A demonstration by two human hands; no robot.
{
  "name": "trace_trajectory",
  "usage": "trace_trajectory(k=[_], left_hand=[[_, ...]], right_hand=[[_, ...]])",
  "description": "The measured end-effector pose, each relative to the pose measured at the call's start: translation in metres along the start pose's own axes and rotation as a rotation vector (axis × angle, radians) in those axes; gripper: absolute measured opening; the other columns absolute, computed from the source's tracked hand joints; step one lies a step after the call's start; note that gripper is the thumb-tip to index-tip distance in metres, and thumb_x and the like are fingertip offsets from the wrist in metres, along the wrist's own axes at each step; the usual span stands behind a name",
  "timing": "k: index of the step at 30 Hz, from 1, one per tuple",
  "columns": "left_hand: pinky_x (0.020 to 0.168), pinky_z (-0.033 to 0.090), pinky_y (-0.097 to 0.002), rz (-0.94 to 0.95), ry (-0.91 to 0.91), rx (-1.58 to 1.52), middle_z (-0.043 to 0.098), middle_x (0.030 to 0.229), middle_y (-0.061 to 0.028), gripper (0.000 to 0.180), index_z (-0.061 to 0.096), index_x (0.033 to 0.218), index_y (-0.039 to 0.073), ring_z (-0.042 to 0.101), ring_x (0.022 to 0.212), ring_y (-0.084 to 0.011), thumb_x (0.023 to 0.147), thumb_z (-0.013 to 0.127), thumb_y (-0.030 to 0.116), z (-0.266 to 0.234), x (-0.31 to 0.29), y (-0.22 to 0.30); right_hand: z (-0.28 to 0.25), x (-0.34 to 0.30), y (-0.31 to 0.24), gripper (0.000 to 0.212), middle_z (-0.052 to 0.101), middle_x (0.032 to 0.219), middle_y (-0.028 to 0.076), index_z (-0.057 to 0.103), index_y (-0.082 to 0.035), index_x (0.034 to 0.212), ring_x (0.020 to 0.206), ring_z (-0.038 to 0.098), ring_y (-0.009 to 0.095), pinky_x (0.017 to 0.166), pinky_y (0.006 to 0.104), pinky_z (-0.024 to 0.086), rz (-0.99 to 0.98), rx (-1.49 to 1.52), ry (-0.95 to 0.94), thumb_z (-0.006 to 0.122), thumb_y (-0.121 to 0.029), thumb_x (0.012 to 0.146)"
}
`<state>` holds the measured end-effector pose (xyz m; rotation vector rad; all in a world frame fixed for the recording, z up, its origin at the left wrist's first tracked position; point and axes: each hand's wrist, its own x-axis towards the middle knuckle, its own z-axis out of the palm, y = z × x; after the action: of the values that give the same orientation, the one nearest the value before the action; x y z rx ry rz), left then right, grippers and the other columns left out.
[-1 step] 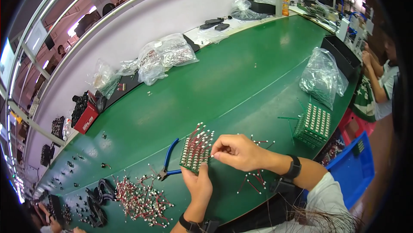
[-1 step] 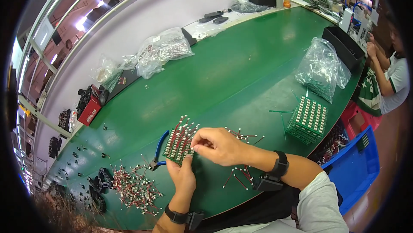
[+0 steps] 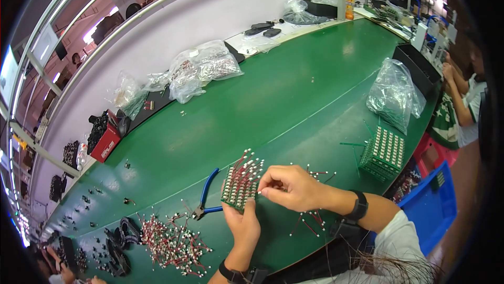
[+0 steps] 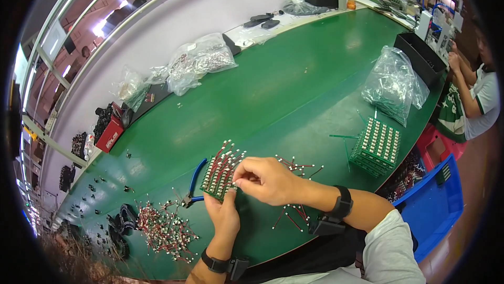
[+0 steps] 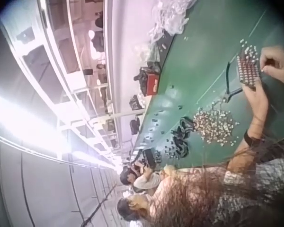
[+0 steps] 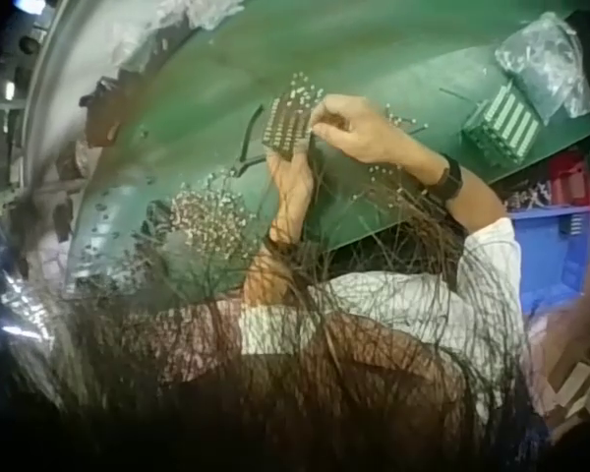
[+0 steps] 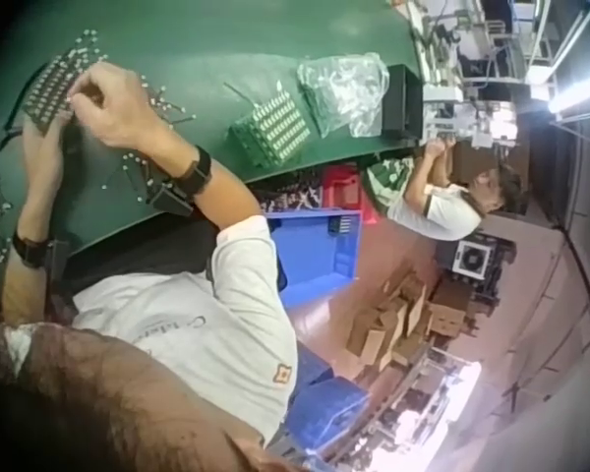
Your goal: The person picks up a green circuit board and inserts small white components with wires into it by hand. After filling the board, they set it down and pick up a new circuit board to repeat the process.
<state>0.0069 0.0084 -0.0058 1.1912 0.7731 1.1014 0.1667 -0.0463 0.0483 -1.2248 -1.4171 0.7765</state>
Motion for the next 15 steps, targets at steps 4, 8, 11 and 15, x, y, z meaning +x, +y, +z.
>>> trace_trajectory(k=[4, 8, 11, 15], left_hand=[[0.101, 0.043, -0.0317, 0.069, -0.118, 0.012, 0.053, 0.128, -0.0137, 0.074, 0.013, 0.152, 0.0, 0.057, 0.113, -0.0185, 0.089, 0.052, -0.008, 0.004, -0.002, 0.002], [0.099, 0.045, -0.0327, 0.1, -0.197, 0.037, 0.053, 0.128, -0.0146, 0.069, 0.014, 0.152, -0.001, 0.057, 0.113, -0.0188, 0.095, 0.054, -0.001, 0.005, -0.005, 0.002], [0.099, 0.045, -0.0324, 0.091, -0.221, 0.056, 0.054, 0.128, -0.0148, 0.066, 0.016, 0.151, -0.001, 0.057, 0.113, -0.0186, 0.097, 0.055, 0.003, 0.007, -0.006, 0.0], [0.099, 0.045, -0.032, 0.106, -0.271, 0.106, 0.054, 0.128, -0.0152, 0.064, 0.019, 0.151, -0.001, 0.056, 0.113, -0.0182, 0.099, 0.055, 0.007, 0.008, -0.009, 0.002]], right_hand=[[0.018, -0.007, -0.001, 0.009, 0.06, 0.082, 0.01, 0.062, 0.001, 0.092, 0.068, 0.064, 0.019, 0.059, 0.0304, 0.053, -0.243, -0.181, 0.115, 0.066, -0.001, 0.083], [0.031, -0.006, 0.008, 0.012, 0.058, 0.082, 0.013, 0.056, -0.001, 0.089, 0.066, 0.059, 0.03, 0.058, 0.0386, 0.05, -0.236, -0.244, 0.212, 0.065, -0.005, 0.083], [0.03, -0.004, 0.012, 0.012, 0.058, 0.079, 0.012, 0.054, -0.001, 0.087, 0.064, 0.06, 0.03, 0.056, 0.0381, 0.05, -0.251, -0.275, 0.244, 0.064, -0.006, 0.083], [0.031, -0.003, 0.009, 0.01, 0.06, 0.077, 0.011, 0.058, -0.001, 0.087, 0.063, 0.062, 0.023, 0.056, 0.0331, 0.052, -0.243, -0.33, 0.257, 0.067, -0.004, 0.083]])
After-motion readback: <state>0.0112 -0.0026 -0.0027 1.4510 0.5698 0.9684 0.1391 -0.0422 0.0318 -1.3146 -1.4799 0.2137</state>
